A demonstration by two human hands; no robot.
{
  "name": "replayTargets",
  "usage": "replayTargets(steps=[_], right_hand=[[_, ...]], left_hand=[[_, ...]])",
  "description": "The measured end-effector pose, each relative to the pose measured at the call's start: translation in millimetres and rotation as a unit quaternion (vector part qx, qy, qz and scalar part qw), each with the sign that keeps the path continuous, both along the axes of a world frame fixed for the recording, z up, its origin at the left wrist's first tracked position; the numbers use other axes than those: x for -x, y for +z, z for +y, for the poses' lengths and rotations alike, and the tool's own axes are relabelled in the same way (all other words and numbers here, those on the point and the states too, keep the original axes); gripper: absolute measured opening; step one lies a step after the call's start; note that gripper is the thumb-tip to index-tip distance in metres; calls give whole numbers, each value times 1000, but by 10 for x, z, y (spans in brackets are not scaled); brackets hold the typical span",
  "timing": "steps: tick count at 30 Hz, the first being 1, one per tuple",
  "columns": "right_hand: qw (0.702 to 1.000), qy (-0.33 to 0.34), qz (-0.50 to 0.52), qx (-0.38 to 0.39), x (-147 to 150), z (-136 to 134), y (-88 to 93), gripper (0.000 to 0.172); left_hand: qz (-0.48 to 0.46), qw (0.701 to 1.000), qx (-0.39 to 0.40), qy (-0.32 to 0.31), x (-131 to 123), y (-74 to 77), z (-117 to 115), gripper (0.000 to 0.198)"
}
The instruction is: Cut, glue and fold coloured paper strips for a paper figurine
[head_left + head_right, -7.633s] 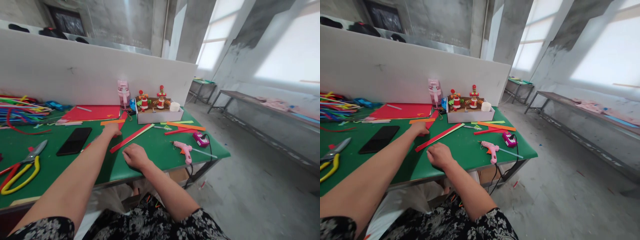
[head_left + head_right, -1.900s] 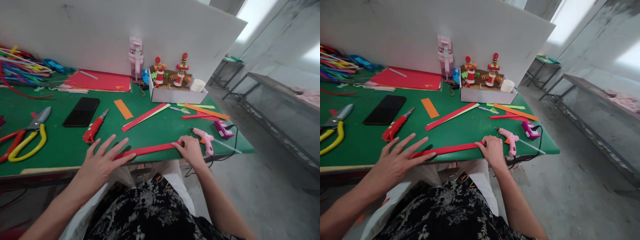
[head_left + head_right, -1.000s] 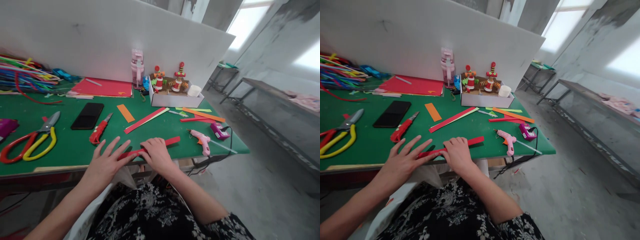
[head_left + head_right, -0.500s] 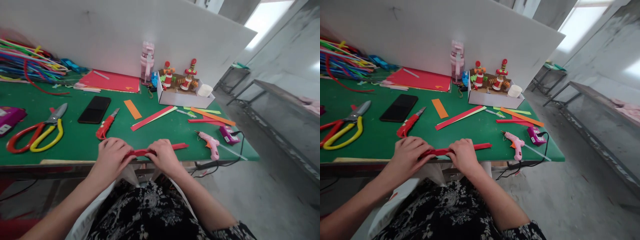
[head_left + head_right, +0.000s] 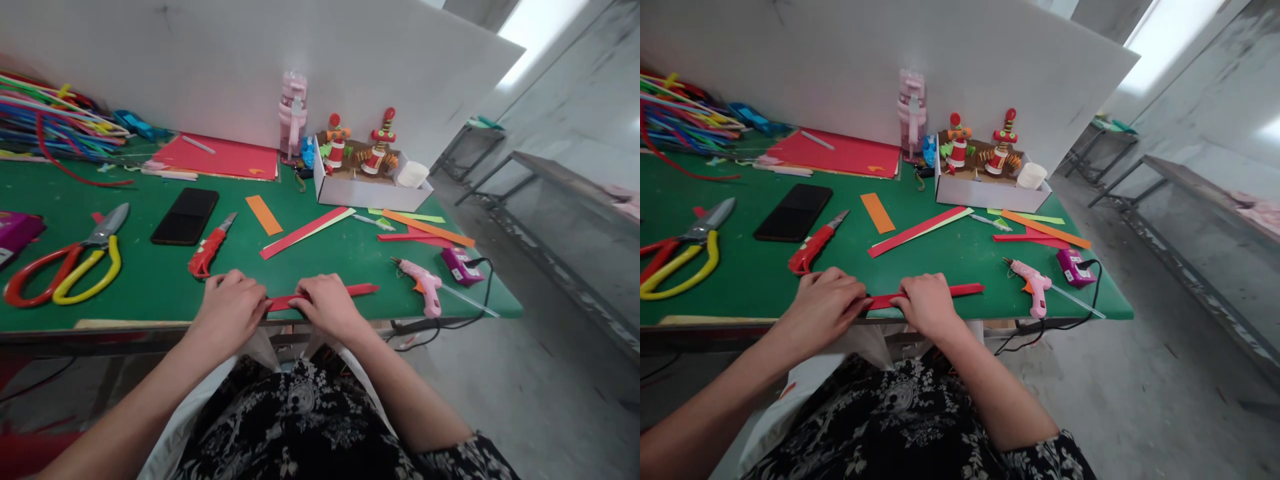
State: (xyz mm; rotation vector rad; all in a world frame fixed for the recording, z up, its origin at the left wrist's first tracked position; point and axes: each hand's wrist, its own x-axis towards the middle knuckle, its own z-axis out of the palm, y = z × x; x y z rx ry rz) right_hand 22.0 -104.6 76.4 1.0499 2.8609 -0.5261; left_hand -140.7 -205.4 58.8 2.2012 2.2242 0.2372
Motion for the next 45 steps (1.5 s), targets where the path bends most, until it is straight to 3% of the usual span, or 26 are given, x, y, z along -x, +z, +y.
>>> replayTargets(steps=[13,18,22,25,30,36,41,45], right_hand=[[998,-2,-58,-2,84,56,53,24],[997,3,-78,-2,108,69,91,24],[997,6,-80,-1,114,74,93,23],[998,9,-68,-3,104,69,83,22],[998,0,-61,-6,96,53,88,19],[998,20,-54,-5,83,65,74,19],[999,39,-32,-7,-104,274,20,22],[998,29,21,58,-415,528,-20,18]], left_hand=[[48,999,-2,-6,-35,39,59,32],[75,997,27,2,-88,141,45,34],[115,991,-71,16,-210,190,-141,29],[94,984,-149,-22,-324,62,-297,37],[67,985,-155,-24,-502,-247,-388,42],[108,969,-218,-34,-516,-469,-400,48],[147,961,-230,-45,-489,-492,-380,44],[139,964,-223,-40,-512,-449,-372,44]])
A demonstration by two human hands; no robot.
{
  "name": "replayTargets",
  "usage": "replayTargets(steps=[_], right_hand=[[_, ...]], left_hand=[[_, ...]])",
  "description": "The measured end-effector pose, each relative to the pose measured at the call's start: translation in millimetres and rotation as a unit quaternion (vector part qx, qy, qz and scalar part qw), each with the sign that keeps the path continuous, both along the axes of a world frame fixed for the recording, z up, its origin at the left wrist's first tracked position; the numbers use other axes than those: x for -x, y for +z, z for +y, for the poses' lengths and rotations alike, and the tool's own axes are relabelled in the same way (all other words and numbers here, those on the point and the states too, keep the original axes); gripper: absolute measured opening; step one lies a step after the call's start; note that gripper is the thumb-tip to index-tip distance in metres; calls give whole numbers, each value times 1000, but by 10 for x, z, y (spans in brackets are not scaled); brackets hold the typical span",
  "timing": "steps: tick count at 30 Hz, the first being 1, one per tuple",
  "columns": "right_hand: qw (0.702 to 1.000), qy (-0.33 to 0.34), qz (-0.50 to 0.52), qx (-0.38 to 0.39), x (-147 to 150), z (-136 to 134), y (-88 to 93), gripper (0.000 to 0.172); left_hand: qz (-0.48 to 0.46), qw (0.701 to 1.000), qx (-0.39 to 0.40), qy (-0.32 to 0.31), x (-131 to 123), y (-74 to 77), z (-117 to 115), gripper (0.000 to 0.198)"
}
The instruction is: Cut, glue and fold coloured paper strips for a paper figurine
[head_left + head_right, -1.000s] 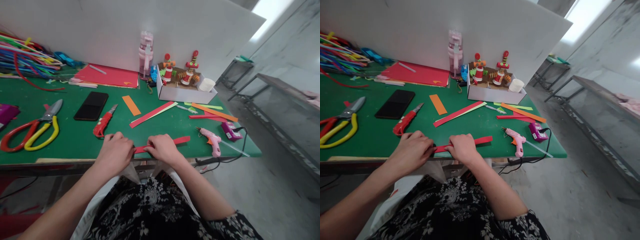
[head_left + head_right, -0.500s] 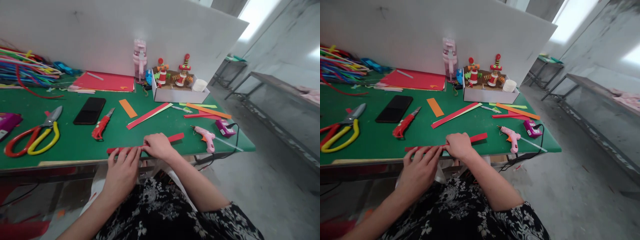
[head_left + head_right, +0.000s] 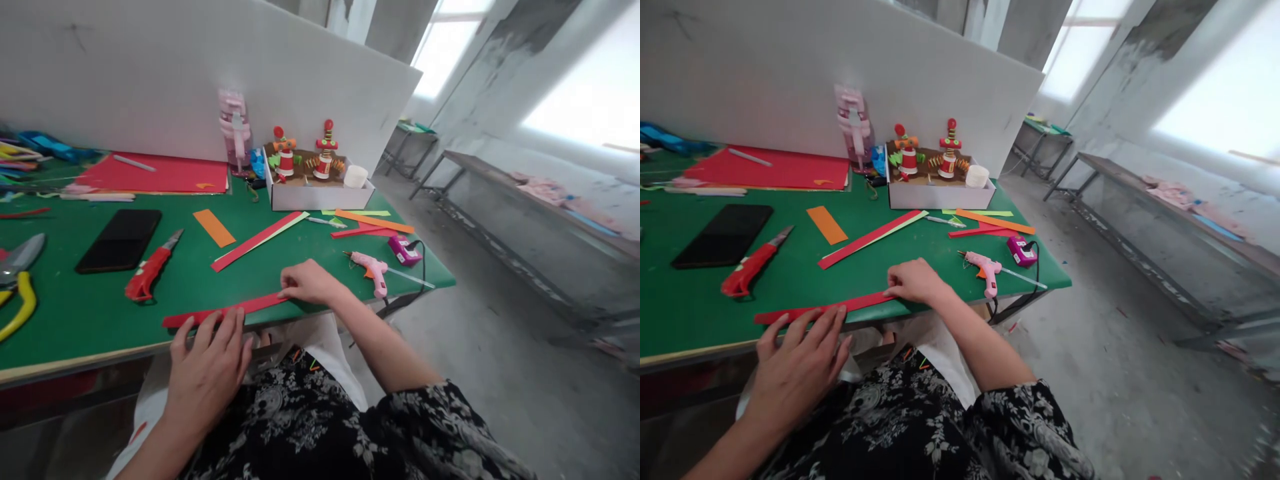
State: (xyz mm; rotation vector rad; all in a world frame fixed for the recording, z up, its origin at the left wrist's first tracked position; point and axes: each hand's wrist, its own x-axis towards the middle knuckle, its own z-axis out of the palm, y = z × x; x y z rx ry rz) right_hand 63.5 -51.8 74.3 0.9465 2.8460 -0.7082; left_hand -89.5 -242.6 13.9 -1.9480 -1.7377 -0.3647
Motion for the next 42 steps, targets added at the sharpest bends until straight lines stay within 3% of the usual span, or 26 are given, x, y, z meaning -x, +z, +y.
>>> replayTargets(steps=[5,9,14,20,27,30,32,33,36,37,42], right_hand=[[991,-34,78,107,-432,211,45,18],[987,-67,101,110,-645,230,26,27],[988,-105,106,44,-696,178,-124,16],[991,-109,7,-82,-640,106,-146,17],[981,-163,-54,-85,-651,44,-23,18],[952,-248,-46,-173,-616,-122,27,13],[918,-289,22,-271,-498,-359,15,25],[915,-263,74,-297,-408,-510,-10,30],[944,-7,190,-269,-79,-979,-149,49],[949,43,188,-249,21,-1102,-205,59],[970,50,137,-193,145,-1297,-407,87]], left_hand=[[0,1000,0,1,11,-25,-14,45],[-6,1000,5,1,18,-37,-24,49],[-10,1000,6,-1,3,-26,-15,55],[-36,999,15,1,19,-42,-1,57],[-57,998,14,0,37,-60,-14,54],[-62,998,14,-6,36,-76,-3,52],[-56,998,9,-8,42,-87,3,49],[-52,999,8,-6,47,-92,1,47],[-52,998,25,-11,81,-111,-31,35],[-57,997,40,-14,99,-122,-47,33],[-75,994,71,-33,176,-192,-81,37]])
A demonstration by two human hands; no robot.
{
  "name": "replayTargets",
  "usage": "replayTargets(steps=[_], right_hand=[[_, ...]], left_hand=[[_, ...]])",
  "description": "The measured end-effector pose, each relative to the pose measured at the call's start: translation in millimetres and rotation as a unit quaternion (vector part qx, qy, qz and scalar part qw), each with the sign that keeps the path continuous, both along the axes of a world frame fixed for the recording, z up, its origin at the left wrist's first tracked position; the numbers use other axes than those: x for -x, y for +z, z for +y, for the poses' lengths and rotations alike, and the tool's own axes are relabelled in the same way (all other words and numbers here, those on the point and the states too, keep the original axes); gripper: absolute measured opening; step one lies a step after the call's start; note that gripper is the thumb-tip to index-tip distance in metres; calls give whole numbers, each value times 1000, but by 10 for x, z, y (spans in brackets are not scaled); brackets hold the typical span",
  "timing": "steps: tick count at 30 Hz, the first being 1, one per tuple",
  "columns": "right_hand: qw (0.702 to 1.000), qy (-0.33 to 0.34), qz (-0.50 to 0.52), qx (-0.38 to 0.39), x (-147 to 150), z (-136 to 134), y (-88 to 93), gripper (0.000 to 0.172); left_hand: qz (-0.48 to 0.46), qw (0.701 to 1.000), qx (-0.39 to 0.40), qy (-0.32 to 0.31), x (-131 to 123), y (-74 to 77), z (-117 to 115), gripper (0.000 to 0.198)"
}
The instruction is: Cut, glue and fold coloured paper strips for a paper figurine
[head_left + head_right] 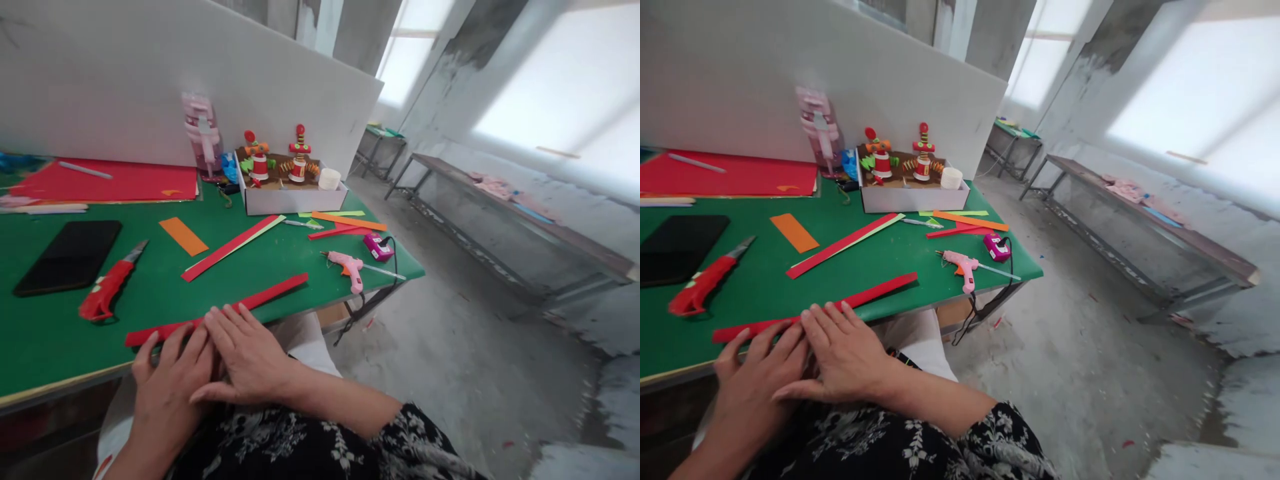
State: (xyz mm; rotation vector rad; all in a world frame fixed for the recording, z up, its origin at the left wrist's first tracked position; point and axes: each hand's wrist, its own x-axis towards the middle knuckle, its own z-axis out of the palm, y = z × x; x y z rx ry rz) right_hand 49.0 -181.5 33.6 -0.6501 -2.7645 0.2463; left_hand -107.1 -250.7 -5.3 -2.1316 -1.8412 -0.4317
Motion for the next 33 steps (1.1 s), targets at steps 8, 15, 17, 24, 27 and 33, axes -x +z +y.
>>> replayTargets(steps=[8,15,17,24,27,33], right_hand=[[999,24,-17,-23,-289,71,-46,86],[999,19,-24,-13,-198,136,-72,92],[1000,16,-19,-12,-199,146,-79,88],[1000,8,-11,-8,-186,151,-87,79],[1000,-10,-10,-4,-208,185,-100,84],[997,-61,-30,22,-497,503,-110,85]], left_hand=[[44,997,-61,-5,-40,5,41,45],[38,999,-22,-6,-17,36,24,50],[29,1000,-10,-3,-12,42,21,50],[4,1000,21,18,-54,120,3,51],[14,1000,-4,18,-65,106,18,53],[24,998,-53,7,-23,5,64,64]])
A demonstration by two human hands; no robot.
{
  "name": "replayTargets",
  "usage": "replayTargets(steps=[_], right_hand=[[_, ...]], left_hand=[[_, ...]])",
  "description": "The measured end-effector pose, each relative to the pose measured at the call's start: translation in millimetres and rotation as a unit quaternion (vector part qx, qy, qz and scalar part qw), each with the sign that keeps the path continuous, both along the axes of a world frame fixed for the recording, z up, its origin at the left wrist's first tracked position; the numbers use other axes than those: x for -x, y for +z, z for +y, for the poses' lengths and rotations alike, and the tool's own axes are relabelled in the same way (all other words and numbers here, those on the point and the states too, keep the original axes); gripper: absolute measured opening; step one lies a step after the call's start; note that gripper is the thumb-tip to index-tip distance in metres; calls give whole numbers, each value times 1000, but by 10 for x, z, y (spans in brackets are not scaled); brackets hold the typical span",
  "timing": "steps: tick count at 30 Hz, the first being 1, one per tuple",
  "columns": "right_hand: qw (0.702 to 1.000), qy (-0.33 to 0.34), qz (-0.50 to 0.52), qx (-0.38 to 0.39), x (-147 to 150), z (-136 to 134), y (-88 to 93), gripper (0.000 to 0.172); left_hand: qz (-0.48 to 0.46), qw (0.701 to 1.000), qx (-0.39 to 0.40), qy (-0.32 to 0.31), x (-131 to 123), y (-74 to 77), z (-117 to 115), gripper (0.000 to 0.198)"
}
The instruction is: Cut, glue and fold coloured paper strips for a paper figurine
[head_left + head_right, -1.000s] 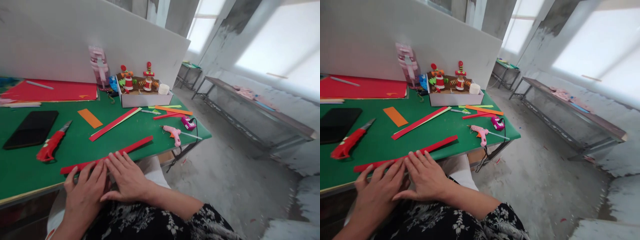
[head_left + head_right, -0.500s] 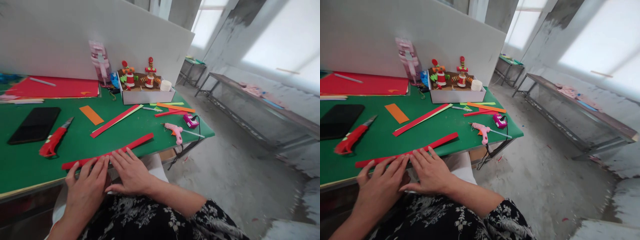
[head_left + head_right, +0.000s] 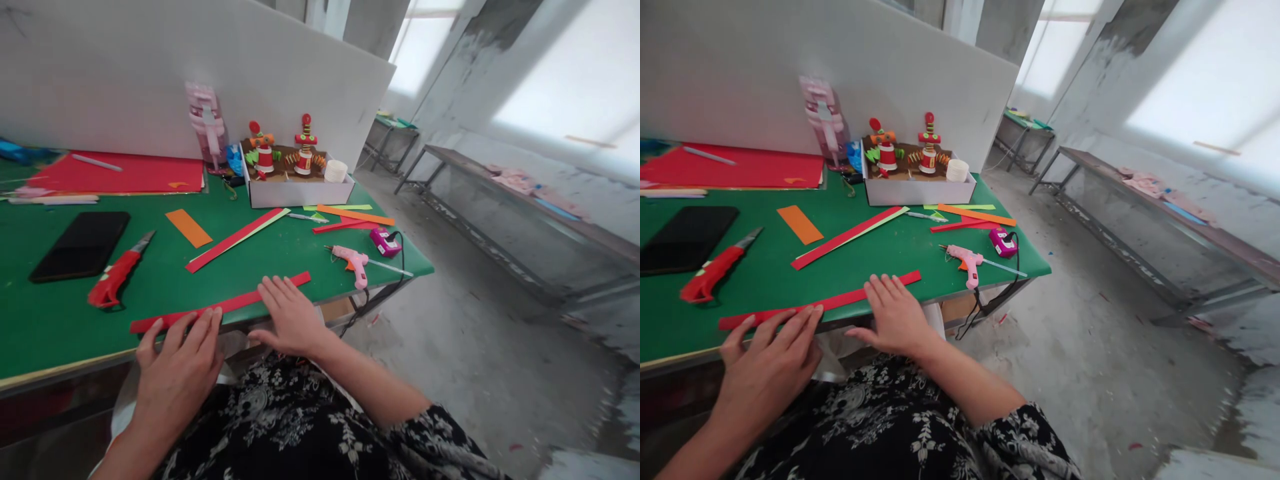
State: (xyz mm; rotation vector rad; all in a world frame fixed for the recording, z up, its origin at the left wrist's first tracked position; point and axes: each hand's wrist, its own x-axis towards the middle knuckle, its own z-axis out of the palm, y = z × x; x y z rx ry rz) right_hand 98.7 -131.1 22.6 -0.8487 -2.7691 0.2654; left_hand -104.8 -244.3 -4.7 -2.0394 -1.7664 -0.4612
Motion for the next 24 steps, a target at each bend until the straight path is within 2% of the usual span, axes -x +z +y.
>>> replayTargets(steps=[4,8,12,15,17,20,24], right_hand=[[999,-33,-22,9,-269,222,15,83],[998,-59,-27,1,-409,317,12,80],[996,-79,-36,-9,-392,281,42,80],[994,-103,-14,-19,-238,116,98,90],[997,-63,15,-33,-63,-49,126,96],[998,41,31,-26,211,-270,126,89],[997,73,25,3,386,-336,58,85]], left_hand=[[-12,1000,19,7,-14,31,-5,64],[-4,1000,28,12,-59,103,-28,57],[11,999,24,20,-68,126,-32,51],[7,1000,15,19,-76,134,-16,47],[-3,1000,16,23,-109,159,-9,45],[-15,998,40,50,-202,217,-17,44],[-8,994,53,97,-318,250,-31,46]])
